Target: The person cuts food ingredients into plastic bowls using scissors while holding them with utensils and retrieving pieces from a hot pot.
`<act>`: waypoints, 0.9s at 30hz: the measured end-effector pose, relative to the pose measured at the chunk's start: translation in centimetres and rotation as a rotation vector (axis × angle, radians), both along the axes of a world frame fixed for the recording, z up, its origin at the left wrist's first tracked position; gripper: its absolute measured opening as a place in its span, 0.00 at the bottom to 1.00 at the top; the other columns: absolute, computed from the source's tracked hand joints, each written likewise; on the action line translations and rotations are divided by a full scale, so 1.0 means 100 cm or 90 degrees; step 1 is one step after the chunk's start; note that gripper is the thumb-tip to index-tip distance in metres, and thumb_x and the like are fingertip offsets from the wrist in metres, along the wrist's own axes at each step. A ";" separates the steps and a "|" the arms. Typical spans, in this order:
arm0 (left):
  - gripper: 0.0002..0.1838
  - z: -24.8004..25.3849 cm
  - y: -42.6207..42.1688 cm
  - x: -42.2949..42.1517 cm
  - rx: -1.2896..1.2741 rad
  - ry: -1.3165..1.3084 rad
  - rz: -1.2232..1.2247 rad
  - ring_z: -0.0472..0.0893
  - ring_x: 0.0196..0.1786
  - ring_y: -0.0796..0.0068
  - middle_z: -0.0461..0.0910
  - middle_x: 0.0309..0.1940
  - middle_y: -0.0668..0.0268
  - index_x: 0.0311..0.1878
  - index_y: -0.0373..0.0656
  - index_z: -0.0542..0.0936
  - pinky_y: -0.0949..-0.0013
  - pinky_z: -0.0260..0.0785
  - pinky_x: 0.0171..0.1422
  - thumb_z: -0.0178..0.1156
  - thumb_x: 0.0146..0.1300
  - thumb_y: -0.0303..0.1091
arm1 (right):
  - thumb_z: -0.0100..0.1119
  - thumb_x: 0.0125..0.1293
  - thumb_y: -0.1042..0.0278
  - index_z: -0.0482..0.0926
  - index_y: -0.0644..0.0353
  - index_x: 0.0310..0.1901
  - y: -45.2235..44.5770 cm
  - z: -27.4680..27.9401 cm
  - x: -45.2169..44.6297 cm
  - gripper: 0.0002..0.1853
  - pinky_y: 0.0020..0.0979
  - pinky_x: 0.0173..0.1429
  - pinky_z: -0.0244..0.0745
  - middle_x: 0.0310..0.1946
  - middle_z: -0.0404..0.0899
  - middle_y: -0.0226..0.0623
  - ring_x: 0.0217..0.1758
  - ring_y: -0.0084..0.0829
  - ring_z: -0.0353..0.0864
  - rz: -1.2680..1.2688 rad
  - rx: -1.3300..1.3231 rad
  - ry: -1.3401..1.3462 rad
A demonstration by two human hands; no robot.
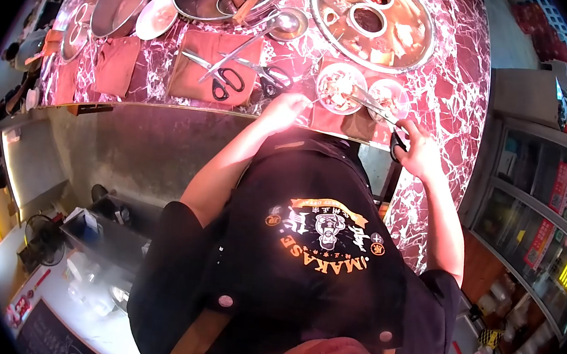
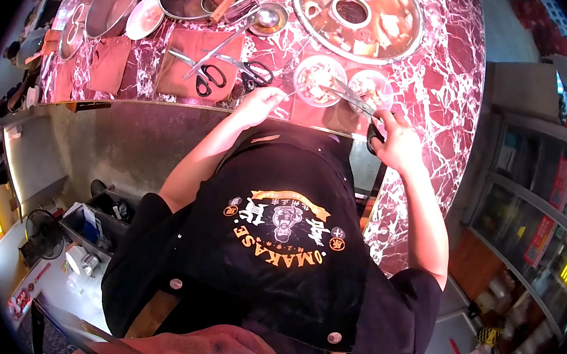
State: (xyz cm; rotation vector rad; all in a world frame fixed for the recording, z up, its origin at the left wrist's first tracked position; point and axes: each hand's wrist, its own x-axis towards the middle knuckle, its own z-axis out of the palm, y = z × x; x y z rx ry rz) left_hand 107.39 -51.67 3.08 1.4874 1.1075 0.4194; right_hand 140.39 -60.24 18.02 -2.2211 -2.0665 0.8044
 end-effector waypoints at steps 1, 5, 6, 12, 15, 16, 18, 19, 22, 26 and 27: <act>0.12 0.001 -0.001 0.000 0.016 0.007 -0.005 0.81 0.42 0.74 0.84 0.38 0.65 0.51 0.37 0.83 0.68 0.73 0.51 0.55 0.75 0.33 | 0.66 0.55 0.68 0.76 0.51 0.59 0.004 -0.004 -0.003 0.27 0.44 0.59 0.78 0.49 0.83 0.47 0.52 0.47 0.84 -0.010 -0.017 0.009; 0.13 0.012 -0.002 0.002 0.016 0.051 -0.016 0.81 0.43 0.72 0.85 0.38 0.62 0.51 0.37 0.83 0.67 0.72 0.52 0.55 0.75 0.34 | 0.67 0.55 0.67 0.77 0.50 0.58 0.012 -0.020 -0.010 0.26 0.43 0.56 0.79 0.50 0.84 0.47 0.52 0.46 0.85 0.003 -0.027 0.011; 0.12 0.014 -0.001 0.002 0.017 0.069 -0.031 0.81 0.43 0.72 0.85 0.38 0.62 0.51 0.37 0.83 0.67 0.72 0.52 0.54 0.75 0.33 | 0.67 0.55 0.67 0.77 0.50 0.58 0.012 -0.024 -0.011 0.26 0.43 0.55 0.80 0.50 0.84 0.47 0.52 0.46 0.85 -0.002 -0.021 0.030; 0.12 0.008 0.002 0.000 -0.111 0.070 -0.036 0.81 0.43 0.72 0.85 0.38 0.63 0.50 0.36 0.83 0.66 0.72 0.52 0.53 0.74 0.30 | 0.65 0.57 0.70 0.78 0.49 0.58 0.008 -0.048 -0.015 0.24 0.44 0.54 0.80 0.51 0.82 0.45 0.51 0.49 0.84 0.020 0.048 0.013; 0.12 0.019 0.006 -0.002 -0.124 0.103 -0.015 0.82 0.44 0.72 0.85 0.38 0.62 0.50 0.35 0.83 0.66 0.72 0.53 0.53 0.73 0.29 | 0.63 0.57 0.75 0.78 0.50 0.57 -0.002 -0.067 -0.005 0.24 0.45 0.55 0.80 0.51 0.82 0.45 0.52 0.50 0.84 0.008 0.061 -0.004; 0.12 0.027 0.007 -0.006 -0.071 0.117 -0.031 0.82 0.45 0.71 0.85 0.39 0.61 0.50 0.35 0.83 0.66 0.72 0.54 0.53 0.73 0.29 | 0.61 0.57 0.78 0.79 0.50 0.58 -0.006 -0.066 -0.001 0.24 0.44 0.56 0.80 0.52 0.83 0.45 0.51 0.50 0.84 -0.003 0.069 0.017; 0.12 0.038 0.005 -0.015 0.053 0.152 -0.060 0.84 0.47 0.67 0.86 0.42 0.57 0.50 0.34 0.82 0.64 0.73 0.56 0.54 0.73 0.30 | 0.61 0.56 0.79 0.78 0.50 0.58 -0.015 -0.058 0.007 0.26 0.44 0.56 0.79 0.51 0.83 0.44 0.51 0.49 0.85 -0.022 0.059 0.039; 0.12 0.041 0.004 -0.021 0.066 0.166 -0.054 0.84 0.48 0.66 0.86 0.42 0.57 0.50 0.34 0.82 0.64 0.73 0.56 0.54 0.73 0.31 | 0.61 0.56 0.79 0.78 0.50 0.59 -0.020 -0.054 0.013 0.26 0.44 0.56 0.79 0.51 0.83 0.44 0.51 0.49 0.85 -0.033 0.054 0.049; 0.12 0.052 -0.002 -0.024 0.114 0.180 -0.007 0.85 0.46 0.53 0.85 0.39 0.49 0.46 0.38 0.83 0.58 0.75 0.52 0.55 0.70 0.36 | 0.62 0.54 0.78 0.77 0.52 0.59 -0.042 -0.047 0.027 0.28 0.40 0.51 0.79 0.45 0.84 0.41 0.43 0.41 0.86 -0.056 0.101 0.089; 0.15 0.034 -0.008 -0.009 0.064 0.157 0.075 0.85 0.39 0.63 0.85 0.36 0.51 0.45 0.36 0.83 0.64 0.75 0.48 0.64 0.68 0.40 | 0.71 0.55 0.74 0.76 0.57 0.59 -0.063 -0.087 0.053 0.28 0.30 0.41 0.75 0.27 0.79 0.33 0.29 0.28 0.78 -0.175 0.201 0.179; 0.15 0.017 -0.008 -0.001 0.084 0.144 0.096 0.85 0.38 0.65 0.85 0.35 0.53 0.45 0.36 0.83 0.65 0.75 0.47 0.65 0.67 0.41 | 0.74 0.55 0.72 0.75 0.58 0.60 -0.063 -0.100 0.054 0.29 0.28 0.38 0.73 0.24 0.77 0.31 0.27 0.26 0.76 -0.236 0.202 0.200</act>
